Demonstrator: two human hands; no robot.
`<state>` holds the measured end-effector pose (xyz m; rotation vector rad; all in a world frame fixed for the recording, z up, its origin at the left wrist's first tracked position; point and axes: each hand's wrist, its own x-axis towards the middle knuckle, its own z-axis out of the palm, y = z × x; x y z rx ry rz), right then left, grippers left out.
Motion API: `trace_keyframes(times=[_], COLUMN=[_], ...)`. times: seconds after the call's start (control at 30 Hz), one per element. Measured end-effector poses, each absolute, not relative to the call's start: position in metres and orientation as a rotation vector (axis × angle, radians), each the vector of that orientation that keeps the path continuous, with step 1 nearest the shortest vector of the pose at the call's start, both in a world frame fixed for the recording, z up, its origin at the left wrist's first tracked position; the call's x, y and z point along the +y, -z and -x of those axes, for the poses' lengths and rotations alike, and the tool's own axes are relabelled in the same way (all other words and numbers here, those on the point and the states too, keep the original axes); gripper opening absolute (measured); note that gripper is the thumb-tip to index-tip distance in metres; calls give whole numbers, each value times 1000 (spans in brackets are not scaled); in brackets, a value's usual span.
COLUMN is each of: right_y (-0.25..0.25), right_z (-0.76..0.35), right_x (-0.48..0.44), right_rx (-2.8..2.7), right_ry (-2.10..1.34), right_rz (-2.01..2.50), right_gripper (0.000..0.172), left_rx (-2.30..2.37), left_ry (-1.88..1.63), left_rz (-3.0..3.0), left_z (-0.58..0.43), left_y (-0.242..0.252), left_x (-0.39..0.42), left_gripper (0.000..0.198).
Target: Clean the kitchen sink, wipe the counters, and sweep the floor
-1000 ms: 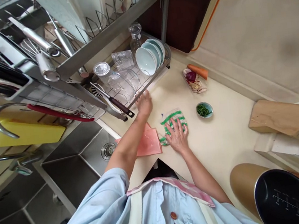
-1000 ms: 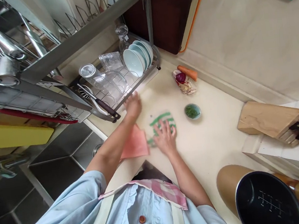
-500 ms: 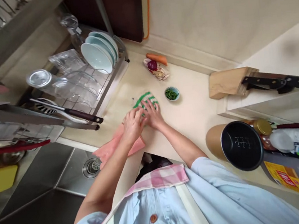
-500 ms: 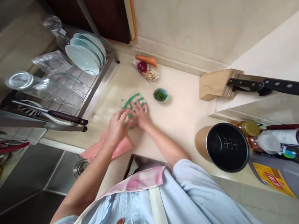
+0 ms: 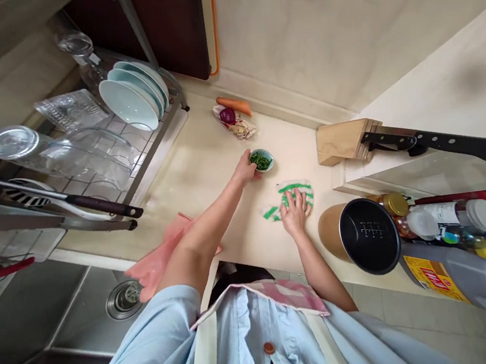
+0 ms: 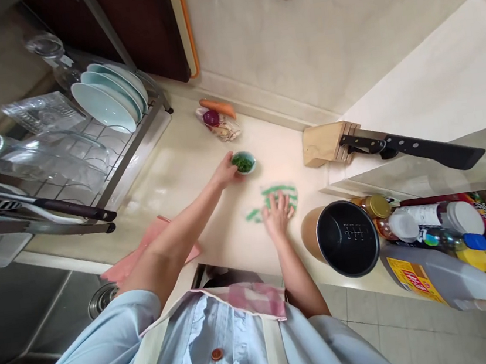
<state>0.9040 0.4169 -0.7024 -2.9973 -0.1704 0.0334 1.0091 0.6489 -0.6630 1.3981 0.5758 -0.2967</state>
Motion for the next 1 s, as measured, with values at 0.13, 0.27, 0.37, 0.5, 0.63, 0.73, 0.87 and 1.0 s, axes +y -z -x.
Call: trace_keyframes(times=[0.13, 0.27, 0.37, 0.5, 0.63, 0.73, 0.87, 1.0], right_y=[715, 701, 689, 690, 697, 694, 688, 685], right_z=[-984, -1070, -1122, -1161, -1160, -1142, -1118, -1094], right_x=[431, 453, 480, 514, 523, 519, 518, 519], right_rx=[-29, 92, -33, -171, -251, -400, -509, -583], right_ry=[90, -14, -166, -402, -434, -425, -460, -428], right_rz=[2909, 2850, 2851, 2845, 2886, 2883, 2881, 2879], right_gripper=[50, 54, 57, 62, 59, 57, 56, 53], left_rx=[562, 495, 519, 620, 739, 796, 800, 752], left_ry=[263, 163, 92, 10, -55, -96, -160, -214], left_rz=[-1261, -1199, -1215, -1226, -1158, -1108, -1085, -1117], left_z=[-1011, -990, -957, -900, -857, -841, -839, -848], left_y=[667, 665, 656, 643, 636, 635, 639, 640], left_x=[651, 669, 694, 725, 738, 739, 743, 750], left_gripper=[87, 84, 79, 75, 74, 73, 70, 67])
